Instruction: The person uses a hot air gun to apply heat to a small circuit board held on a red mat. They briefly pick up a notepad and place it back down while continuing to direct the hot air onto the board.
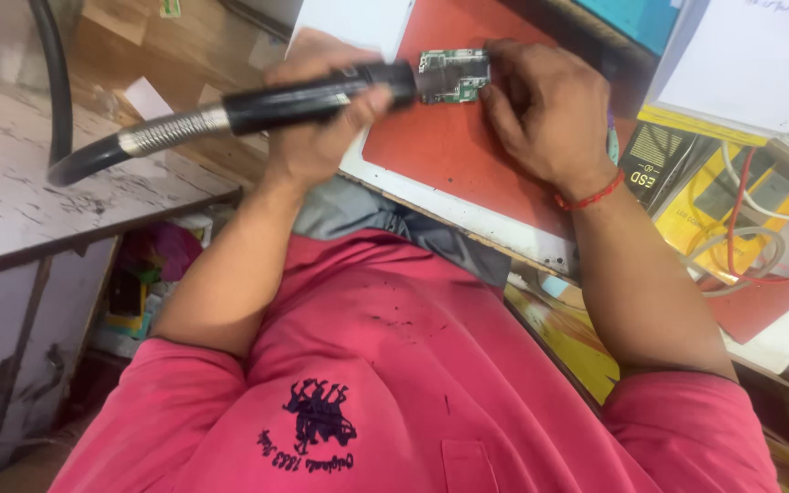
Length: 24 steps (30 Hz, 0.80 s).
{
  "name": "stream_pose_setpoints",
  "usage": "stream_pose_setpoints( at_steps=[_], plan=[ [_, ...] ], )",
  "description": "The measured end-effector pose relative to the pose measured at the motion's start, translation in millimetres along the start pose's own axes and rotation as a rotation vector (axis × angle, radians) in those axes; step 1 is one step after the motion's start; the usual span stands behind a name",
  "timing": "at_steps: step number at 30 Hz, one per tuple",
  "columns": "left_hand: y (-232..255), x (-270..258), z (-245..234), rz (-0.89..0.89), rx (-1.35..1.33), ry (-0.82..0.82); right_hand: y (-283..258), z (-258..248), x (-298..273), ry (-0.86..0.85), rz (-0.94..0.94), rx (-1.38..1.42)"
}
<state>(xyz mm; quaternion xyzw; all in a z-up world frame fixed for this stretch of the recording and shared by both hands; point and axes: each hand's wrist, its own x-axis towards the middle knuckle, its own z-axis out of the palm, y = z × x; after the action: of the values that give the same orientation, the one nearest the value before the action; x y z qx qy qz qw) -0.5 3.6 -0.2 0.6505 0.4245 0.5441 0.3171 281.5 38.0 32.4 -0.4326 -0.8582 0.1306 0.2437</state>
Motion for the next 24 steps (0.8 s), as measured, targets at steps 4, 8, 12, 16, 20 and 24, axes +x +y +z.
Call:
stream_pose_setpoints(
  at_steps=[4, 8, 12, 16, 20, 24],
  plan=[
    [-1, 2, 3, 0.075, 0.129, 0.020, 0, 0, 1, 0.033, -0.038, 0.001],
    [1, 3, 3, 0.029, 0.086, -0.010, 0, -1, 1, 0.031, -0.004, 0.039],
    [7, 6, 4, -0.087, 0.115, 0.053, -4, -4, 5, 0.030, 0.010, 0.023],
    [11, 9, 3, 0.061, 0.103, -0.050, -10, -9, 8, 0.018, 0.045, 0.067],
    [8, 8, 4, 0.034, 0.098, -0.061, -9, -7, 10, 0.016, 0.030, 0.040],
    [6, 3, 7, -0.036, 0.128, 0.034, -6, -5, 7, 0.009, 0.031, 0.036]
  ],
)
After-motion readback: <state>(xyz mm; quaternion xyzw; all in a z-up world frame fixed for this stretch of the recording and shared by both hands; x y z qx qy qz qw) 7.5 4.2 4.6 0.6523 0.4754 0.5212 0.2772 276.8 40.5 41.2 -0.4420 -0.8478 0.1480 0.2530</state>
